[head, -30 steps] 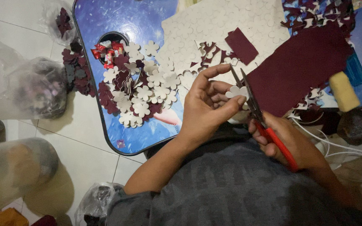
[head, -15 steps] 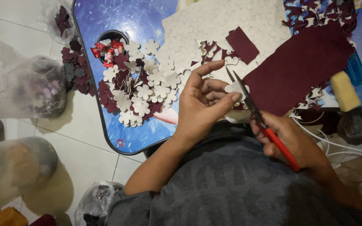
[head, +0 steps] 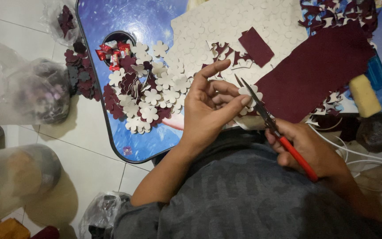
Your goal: The person sits on the floor and cuts white paper into flower shapes with red-handled scissors, trimming petal edges of small paper pieces and adding finished flowers to a growing pile on the tray table.
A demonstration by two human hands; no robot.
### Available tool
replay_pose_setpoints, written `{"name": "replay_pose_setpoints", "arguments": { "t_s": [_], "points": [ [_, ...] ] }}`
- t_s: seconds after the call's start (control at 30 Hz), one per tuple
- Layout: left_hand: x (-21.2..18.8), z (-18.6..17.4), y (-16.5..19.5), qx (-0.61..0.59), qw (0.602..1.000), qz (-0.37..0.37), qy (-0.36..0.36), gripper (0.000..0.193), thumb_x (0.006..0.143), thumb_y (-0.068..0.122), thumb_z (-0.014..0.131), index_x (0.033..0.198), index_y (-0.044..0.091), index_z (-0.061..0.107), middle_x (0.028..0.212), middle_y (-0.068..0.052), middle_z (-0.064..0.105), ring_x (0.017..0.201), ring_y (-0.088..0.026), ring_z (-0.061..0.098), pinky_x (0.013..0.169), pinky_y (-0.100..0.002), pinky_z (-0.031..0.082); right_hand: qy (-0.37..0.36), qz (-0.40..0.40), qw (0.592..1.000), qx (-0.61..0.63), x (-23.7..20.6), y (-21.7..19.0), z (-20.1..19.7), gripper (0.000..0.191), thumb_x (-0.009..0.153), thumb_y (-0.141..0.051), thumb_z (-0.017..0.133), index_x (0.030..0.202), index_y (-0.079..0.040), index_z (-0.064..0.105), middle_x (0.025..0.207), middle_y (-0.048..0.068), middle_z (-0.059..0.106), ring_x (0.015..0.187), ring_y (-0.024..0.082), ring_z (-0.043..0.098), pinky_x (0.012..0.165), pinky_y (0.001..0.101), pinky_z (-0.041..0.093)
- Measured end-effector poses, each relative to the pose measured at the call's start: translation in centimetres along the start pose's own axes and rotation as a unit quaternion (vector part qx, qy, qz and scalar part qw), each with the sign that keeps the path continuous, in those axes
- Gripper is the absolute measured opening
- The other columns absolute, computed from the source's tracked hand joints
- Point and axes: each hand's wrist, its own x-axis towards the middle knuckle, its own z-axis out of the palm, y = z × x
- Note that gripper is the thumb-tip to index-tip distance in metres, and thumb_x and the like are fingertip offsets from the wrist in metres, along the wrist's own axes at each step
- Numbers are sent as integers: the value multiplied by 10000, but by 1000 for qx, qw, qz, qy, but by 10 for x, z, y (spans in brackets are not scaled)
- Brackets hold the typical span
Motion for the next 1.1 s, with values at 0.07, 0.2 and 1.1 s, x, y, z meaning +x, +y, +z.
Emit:
{"name": "replay_pose_setpoints", "arguments": {
  "t_s": [0.07, 0.2, 1.1],
  "points": [
    [0, 1, -1, -2, 1000, 2, 0, 691, 900, -71, 762, 1502, -34, 425, 991, -90, 690, 873, -128, 733, 666, -208, 606, 1, -19, 1000, 4, 0, -4, 0, 896, 656, -972, 434, 902, -121, 570, 586, -48, 501, 482, 78, 514, 432, 260, 428],
    [-2, 2, -3, -18, 1000, -6, -16, 679, 916, -73, 758, 1510, -30, 430, 1023, -91, 693, 918, -134, 728, 775, -225, 618, -5, -24, 999, 38, 0, -13, 2, 946, 656, -965, 452, 1021, -100, 568, 625, -50, 492, 478, 60, 471, 423, 246, 397],
    [1, -2, 7, 46, 998, -4, -31, 695, 906, -29, 780, 1513, -23, 441, 977, -67, 693, 871, -108, 730, 677, -208, 601, -3, 0, 1000, 0, -1, -7, 0, 916, 592, -992, 405, 859, -128, 551, 548, -48, 466, 440, 89, 485, 407, 278, 413]
  ]
}}
